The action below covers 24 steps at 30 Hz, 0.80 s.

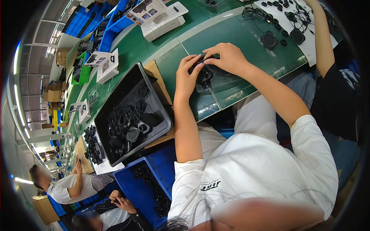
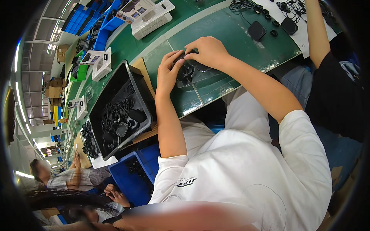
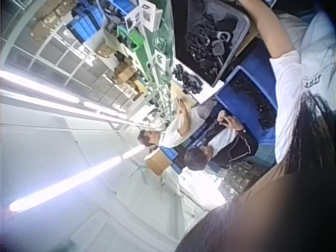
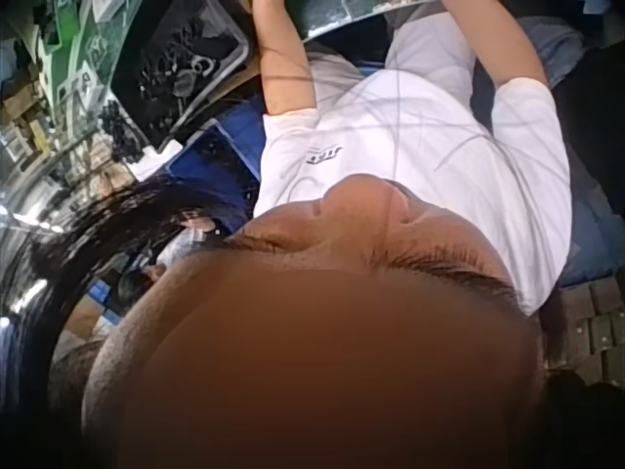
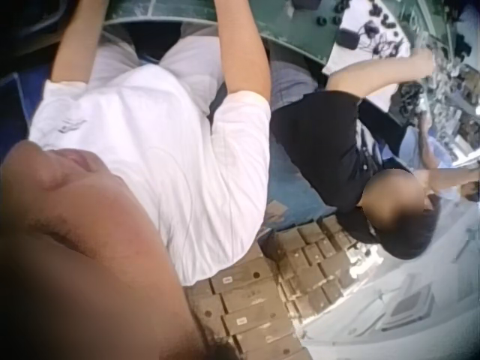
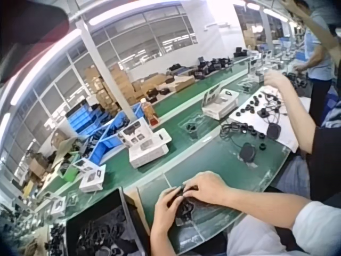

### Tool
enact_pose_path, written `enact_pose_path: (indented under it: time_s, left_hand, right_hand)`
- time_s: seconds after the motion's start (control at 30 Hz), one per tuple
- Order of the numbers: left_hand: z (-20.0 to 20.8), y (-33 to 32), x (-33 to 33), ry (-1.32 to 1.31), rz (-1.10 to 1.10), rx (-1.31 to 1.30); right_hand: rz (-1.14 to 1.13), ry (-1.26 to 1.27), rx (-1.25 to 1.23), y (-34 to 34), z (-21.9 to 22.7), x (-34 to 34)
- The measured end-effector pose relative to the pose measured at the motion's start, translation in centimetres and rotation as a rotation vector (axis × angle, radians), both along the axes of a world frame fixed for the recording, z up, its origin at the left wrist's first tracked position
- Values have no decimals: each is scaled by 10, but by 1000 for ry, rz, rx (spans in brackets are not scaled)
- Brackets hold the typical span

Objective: Assembling small mechanical components at a factory workbench by snapping parts together.

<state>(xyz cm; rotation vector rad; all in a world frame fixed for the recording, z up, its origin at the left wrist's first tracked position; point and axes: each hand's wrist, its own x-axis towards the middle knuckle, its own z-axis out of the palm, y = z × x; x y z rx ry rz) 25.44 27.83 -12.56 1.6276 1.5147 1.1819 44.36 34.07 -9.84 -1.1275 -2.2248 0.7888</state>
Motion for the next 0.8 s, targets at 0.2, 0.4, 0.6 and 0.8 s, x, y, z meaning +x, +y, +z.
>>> enact_pose_path:
  time_s: [0.2, 0.4, 0.6, 0.8]
  left_hand:
    - [-6, -3, 0, -54, 8, -3]
    - [-11, 10, 4, -86, 17, -9]
    - [-15, 20, 9, -206, 77, 31]
    - [-19, 26, 11, -195, 135, 42]
  right_hand:
    - [40, -21, 151, 3, -12, -1]
    - [66, 48, 313, 22, -33, 9]
    - [6, -53, -44, 29, -14, 4]
    - [-14, -35, 95, 33, -21, -1]
